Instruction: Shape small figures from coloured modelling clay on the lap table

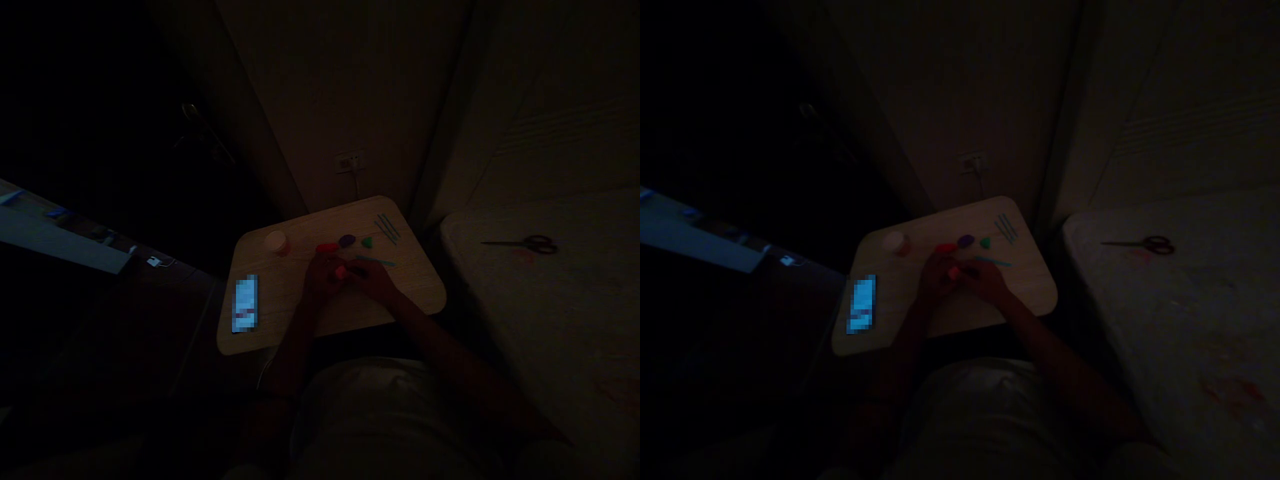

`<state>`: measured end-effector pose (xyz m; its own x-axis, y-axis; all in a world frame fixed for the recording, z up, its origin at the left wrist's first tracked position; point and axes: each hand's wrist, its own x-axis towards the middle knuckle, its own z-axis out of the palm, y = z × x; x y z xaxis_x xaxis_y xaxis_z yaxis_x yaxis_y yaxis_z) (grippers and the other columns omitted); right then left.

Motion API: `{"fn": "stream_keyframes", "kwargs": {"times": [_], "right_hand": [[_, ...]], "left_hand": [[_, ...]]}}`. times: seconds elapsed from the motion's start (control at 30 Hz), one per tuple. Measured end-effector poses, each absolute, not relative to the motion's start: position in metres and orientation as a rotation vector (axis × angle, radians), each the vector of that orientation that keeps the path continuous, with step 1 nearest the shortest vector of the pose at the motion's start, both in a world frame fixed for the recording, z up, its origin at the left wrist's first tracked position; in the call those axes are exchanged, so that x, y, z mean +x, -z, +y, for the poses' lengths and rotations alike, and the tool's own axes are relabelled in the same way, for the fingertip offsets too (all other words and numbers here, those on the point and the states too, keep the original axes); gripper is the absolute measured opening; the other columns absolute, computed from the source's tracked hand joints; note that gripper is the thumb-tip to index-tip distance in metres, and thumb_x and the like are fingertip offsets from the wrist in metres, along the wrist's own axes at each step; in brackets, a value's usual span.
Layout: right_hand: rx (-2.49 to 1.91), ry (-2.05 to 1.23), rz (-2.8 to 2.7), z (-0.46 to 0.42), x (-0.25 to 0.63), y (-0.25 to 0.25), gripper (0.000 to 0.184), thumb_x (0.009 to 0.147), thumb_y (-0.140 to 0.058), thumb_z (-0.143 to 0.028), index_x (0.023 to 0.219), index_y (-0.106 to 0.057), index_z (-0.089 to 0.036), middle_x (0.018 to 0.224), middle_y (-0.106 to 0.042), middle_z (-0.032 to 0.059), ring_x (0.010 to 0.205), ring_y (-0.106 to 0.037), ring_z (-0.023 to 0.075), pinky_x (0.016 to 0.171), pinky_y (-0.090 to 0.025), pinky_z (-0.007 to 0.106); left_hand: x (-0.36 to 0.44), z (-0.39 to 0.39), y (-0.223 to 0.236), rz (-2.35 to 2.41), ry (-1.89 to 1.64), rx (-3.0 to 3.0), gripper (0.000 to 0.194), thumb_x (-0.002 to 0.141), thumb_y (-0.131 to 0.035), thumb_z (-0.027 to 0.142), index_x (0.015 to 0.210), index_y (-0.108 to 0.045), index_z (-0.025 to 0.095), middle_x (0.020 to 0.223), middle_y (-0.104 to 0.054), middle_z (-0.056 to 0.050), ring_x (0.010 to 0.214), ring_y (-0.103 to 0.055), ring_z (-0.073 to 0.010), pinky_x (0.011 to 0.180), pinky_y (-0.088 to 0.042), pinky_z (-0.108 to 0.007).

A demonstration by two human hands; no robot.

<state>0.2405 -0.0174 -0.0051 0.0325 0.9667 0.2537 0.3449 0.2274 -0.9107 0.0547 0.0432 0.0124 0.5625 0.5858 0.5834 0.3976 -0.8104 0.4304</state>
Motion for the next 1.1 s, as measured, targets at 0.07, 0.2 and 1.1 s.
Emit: {"fn": "stream_keyframes", "kwargs": {"times": [0.07,0.2,1.1], "right_hand": [[-1.305,-0.811,-1.463,-0.018,0.239,0.005,0.033,0.090,-0.071,-0.053,0.101,-0.077,-0.023,0.097,-0.081,0.0055,0.085,-0.074,0.0235,0.081,-0.057,0.037],[-1.267,-0.841,-1.325,-0.018,0.240,0.003,0.034,0.092,-0.068,-0.055,0.101,-0.073,-0.022,0.095,-0.079,0.0060,0.086,-0.073,0.0221,0.080,-0.057,0.035],[-1.242,-0.644,-1.352,-0.015,0.243,0.003,0.026,0.092,-0.067,-0.047,0.099,-0.074,-0.022,0.098,-0.075,0.0070,0.092,-0.069,0.0224,0.085,-0.055,0.037]], "left_hand": [[0.056,0.041,-0.015,0.801,-1.055,2.587,0.025,0.096,-0.066,0.039,0.113,-0.072,0.022,0.119,-0.069,-0.012,0.117,-0.063,-0.0278,0.101,-0.054,-0.048],[0.056,0.038,-0.022,0.788,-1.041,2.566,0.027,0.096,-0.066,0.036,0.119,-0.069,0.022,0.133,-0.065,-0.013,0.126,-0.060,-0.0283,0.106,-0.052,-0.050],[0.051,0.049,-0.002,0.787,-1.153,2.578,0.018,0.097,-0.068,0.035,0.107,-0.076,0.023,0.112,-0.073,-0.010,0.111,-0.065,-0.0257,0.098,-0.054,-0.047]]}}
